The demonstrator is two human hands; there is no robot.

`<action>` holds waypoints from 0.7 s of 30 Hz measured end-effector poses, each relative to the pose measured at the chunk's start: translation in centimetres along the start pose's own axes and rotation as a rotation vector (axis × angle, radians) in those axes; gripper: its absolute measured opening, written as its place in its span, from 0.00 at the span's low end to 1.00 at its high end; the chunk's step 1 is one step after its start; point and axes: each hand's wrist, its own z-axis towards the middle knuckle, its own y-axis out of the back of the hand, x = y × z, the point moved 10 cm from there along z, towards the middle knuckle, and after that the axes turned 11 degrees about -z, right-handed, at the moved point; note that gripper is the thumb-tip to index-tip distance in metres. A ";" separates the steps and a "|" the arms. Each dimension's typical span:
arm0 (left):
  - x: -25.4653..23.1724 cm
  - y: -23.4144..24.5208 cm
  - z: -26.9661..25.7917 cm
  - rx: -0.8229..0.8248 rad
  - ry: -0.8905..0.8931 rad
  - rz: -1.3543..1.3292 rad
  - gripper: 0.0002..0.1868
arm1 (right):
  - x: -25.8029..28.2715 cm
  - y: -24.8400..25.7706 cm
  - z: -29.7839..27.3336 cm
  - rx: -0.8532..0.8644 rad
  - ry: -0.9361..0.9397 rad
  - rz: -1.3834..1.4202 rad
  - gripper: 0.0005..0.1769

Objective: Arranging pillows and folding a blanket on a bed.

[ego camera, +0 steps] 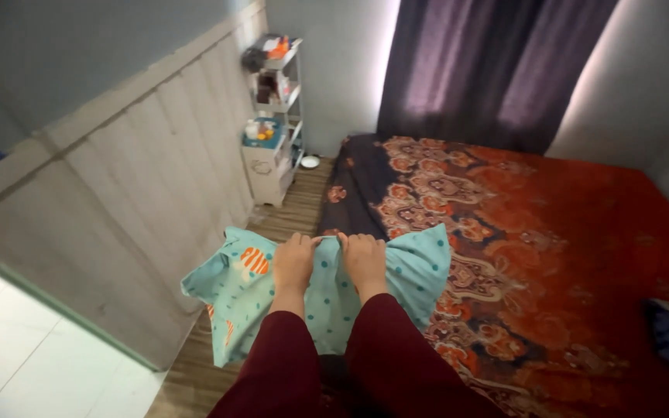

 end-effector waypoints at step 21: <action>-12.5 -6.1 2.4 -0.015 -0.089 -0.182 0.19 | -13.4 3.0 -0.8 -0.067 -0.067 -0.125 0.20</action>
